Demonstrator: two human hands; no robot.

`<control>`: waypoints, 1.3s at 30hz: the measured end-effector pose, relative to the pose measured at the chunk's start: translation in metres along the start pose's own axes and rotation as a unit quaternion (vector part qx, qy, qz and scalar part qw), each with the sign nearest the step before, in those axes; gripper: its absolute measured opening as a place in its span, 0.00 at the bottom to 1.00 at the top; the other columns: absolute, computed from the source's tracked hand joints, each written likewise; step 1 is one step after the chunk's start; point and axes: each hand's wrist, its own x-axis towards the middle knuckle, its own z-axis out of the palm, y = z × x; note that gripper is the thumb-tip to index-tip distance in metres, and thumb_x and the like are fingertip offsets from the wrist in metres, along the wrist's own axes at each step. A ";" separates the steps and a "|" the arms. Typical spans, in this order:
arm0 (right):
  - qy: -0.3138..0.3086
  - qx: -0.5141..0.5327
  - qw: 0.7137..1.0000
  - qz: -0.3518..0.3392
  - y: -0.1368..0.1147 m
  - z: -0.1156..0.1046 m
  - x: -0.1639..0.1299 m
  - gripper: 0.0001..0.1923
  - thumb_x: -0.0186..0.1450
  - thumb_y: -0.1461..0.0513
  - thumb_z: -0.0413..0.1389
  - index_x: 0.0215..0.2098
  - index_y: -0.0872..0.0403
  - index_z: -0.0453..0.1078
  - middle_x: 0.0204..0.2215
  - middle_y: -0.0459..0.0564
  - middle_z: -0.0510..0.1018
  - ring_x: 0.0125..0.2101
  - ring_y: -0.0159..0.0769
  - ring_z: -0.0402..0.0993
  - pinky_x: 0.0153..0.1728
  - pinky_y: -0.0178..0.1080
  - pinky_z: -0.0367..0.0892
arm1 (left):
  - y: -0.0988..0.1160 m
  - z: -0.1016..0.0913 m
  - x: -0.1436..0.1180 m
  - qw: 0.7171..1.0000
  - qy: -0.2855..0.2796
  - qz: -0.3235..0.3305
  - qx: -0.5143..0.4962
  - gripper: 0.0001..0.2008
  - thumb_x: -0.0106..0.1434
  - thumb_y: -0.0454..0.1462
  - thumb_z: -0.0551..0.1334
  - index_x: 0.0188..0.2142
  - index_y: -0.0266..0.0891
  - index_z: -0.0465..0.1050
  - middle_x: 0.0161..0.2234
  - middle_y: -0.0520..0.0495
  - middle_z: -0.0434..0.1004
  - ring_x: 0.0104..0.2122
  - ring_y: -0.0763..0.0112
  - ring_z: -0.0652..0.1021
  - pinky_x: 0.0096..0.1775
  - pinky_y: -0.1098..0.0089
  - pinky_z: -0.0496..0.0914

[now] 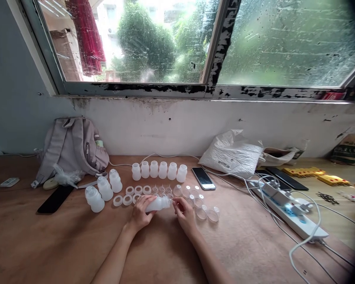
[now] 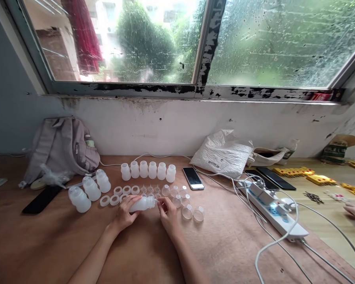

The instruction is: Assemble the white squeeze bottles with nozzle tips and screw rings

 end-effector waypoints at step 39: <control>-0.109 0.314 0.932 0.144 -0.009 0.003 0.003 0.17 0.52 0.55 0.58 0.39 0.53 0.68 0.34 0.52 0.74 0.37 0.41 0.70 0.37 0.40 0.65 | 0.032 0.021 -0.007 0.993 0.040 -0.077 -0.082 0.21 0.54 0.39 0.60 0.49 0.40 0.64 0.38 0.45 0.72 0.37 0.65 0.74 0.38 0.66 0.71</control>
